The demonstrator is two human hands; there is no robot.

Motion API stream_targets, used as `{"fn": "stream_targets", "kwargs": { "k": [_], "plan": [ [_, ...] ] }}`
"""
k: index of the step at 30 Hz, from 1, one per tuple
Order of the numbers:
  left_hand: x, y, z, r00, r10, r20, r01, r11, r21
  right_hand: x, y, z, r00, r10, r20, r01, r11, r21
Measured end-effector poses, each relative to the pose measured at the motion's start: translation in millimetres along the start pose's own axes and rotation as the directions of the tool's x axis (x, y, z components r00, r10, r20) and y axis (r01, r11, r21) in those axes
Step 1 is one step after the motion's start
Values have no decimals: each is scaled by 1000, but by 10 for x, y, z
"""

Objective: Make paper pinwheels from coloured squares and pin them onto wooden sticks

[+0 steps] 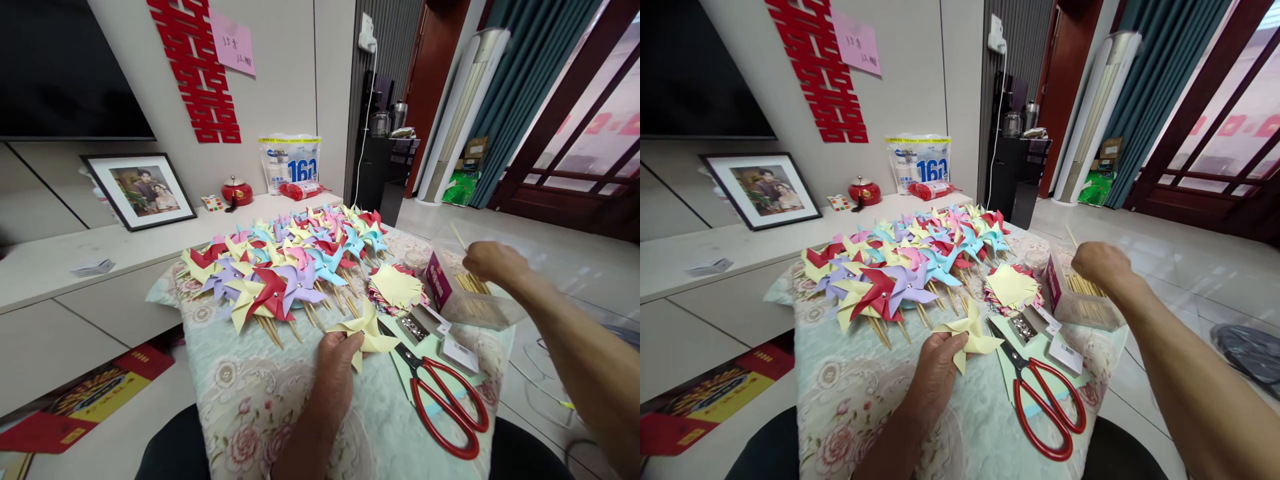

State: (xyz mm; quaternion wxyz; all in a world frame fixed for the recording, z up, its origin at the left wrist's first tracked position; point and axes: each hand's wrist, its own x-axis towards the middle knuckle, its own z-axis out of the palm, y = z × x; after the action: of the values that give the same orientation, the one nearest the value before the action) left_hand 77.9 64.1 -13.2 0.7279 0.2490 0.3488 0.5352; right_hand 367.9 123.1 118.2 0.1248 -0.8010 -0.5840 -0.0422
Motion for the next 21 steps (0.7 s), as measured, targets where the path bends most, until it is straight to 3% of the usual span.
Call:
{"fn": "stream_targets", "kwargs": {
  "k": [3,5,7,10,13,15,18,21],
  "plan": [
    [32,28,-26,999,-5,-40,4,1000,-30,-301,-269,-161,996,20,83,-26,997,72],
    [50,61,-45,999,5,-36,-7,998,-66,-609,-512,-84,981,-93,168,57,977,204],
    [57,102,-56,999,42,-10,-43,992,-119,-929,-738,143,920,-260,294,99,878,468],
    [48,151,-49,992,118,43,-109,979,-171,-1285,-961,611,866,-400,300,146,776,614],
    [29,156,-29,982,167,90,-152,976,-155,-1451,-1049,980,806,-429,407,22,709,705],
    [16,140,-16,982,162,97,-149,981,-128,-1498,-1065,1096,776,-451,441,-58,645,762],
    [5,116,-4,988,136,73,-129,987,-91,-1520,-1031,1087,739,-488,465,-143,560,816],
    [15,104,-5,988,151,24,-150,987,-54,-1486,-909,946,710,-535,457,-123,545,829]
  ]
}}
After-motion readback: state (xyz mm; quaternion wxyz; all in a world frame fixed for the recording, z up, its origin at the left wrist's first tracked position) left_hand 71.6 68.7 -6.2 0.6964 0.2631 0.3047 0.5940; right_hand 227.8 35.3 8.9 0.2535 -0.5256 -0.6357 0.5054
